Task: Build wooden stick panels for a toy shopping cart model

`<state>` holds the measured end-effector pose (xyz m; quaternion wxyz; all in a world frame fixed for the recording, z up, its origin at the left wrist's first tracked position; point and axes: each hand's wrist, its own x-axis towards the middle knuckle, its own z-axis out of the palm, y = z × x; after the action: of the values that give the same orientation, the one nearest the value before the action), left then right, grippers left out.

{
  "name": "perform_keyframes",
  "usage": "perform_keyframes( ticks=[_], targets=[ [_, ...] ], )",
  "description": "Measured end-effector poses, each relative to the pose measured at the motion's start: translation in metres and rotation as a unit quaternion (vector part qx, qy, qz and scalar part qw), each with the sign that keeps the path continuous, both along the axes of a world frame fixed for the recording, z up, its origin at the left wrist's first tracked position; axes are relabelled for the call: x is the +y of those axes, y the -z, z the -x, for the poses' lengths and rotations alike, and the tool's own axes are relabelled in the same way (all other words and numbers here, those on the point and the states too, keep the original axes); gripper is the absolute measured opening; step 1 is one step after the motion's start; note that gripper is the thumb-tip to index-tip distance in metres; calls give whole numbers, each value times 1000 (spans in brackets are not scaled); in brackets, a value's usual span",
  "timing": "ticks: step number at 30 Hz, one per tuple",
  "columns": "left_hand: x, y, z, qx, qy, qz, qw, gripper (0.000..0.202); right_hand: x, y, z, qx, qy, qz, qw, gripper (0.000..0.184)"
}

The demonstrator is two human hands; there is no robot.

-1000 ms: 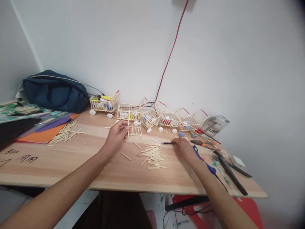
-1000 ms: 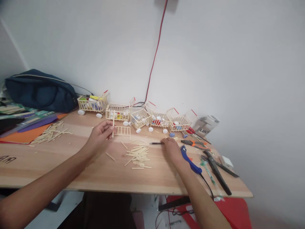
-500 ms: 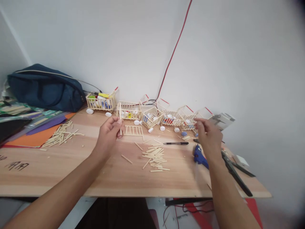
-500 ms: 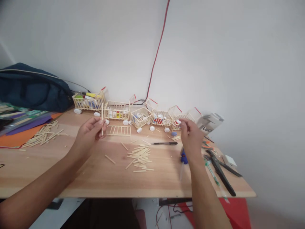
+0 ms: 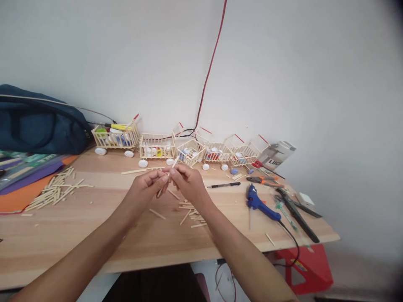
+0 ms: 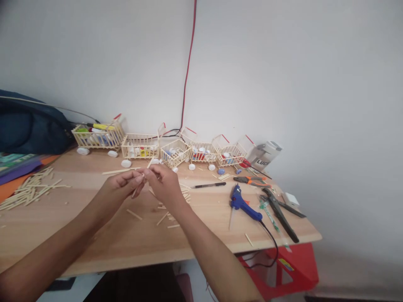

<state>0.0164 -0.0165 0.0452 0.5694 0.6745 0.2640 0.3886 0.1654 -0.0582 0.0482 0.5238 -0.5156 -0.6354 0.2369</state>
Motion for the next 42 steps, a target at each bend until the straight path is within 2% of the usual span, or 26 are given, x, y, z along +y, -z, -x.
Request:
perform_keyframes(
  ticks=[3, 7, 11, 13, 16, 20, 21, 24, 26, 28, 33, 38, 40, 42],
  targets=[
    [4, 5, 0, 26, -11, 33, 999, 37, 14, 3, -2, 82, -18, 21, 996, 30],
    [5, 11, 0, 80, 11, 74, 994, 35, 22, 16, -12, 231, -1, 65, 971, 35],
    [1, 12, -4, 122, 18, 72, 990, 39, 23, 25, -18, 288, -19, 90, 953, 37],
    [-1, 11, -6, 126, 12, 54, 990, 42, 23, 23, -21, 303, -20, 92, 948, 38],
    [-1, 5, -2, 128, -7, 7, 992, 41, 21, 17, -33, 336, 30, 59, 940, 38],
    [3, 2, 19, 198, -6, -92, 976, 21, 18, 7, -53, 384, 78, -17, 920, 37],
    [3, 3, 26, 227, -7, -131, 965, 16, 17, 4, -57, 392, 80, -31, 916, 37],
    [-1, 13, 42, 299, 17, -248, 921, 18, 15, -1, -63, 403, 76, -54, 910, 36],
    [-7, 20, 47, 332, 47, -292, 896, 16, 13, -2, -64, 400, 76, -54, 912, 37],
    [-12, 26, 44, 361, 53, -305, 880, 16, 13, -2, -62, 392, 78, -44, 915, 38],
    [-21, 31, 26, 420, 25, -300, 856, 16, 14, 5, -56, 363, 75, -8, 929, 40],
    [-28, 37, 12, 414, 13, -332, 847, 16, 14, 10, -53, 353, 66, 7, 933, 41],
    [-30, 37, 12, 399, 8, -325, 857, 18, 14, 10, -52, 348, 63, 14, 935, 41],
    [-31, 34, 15, 362, -18, -294, 884, 19, 15, 11, -49, 342, 56, 26, 938, 41]
  ],
)
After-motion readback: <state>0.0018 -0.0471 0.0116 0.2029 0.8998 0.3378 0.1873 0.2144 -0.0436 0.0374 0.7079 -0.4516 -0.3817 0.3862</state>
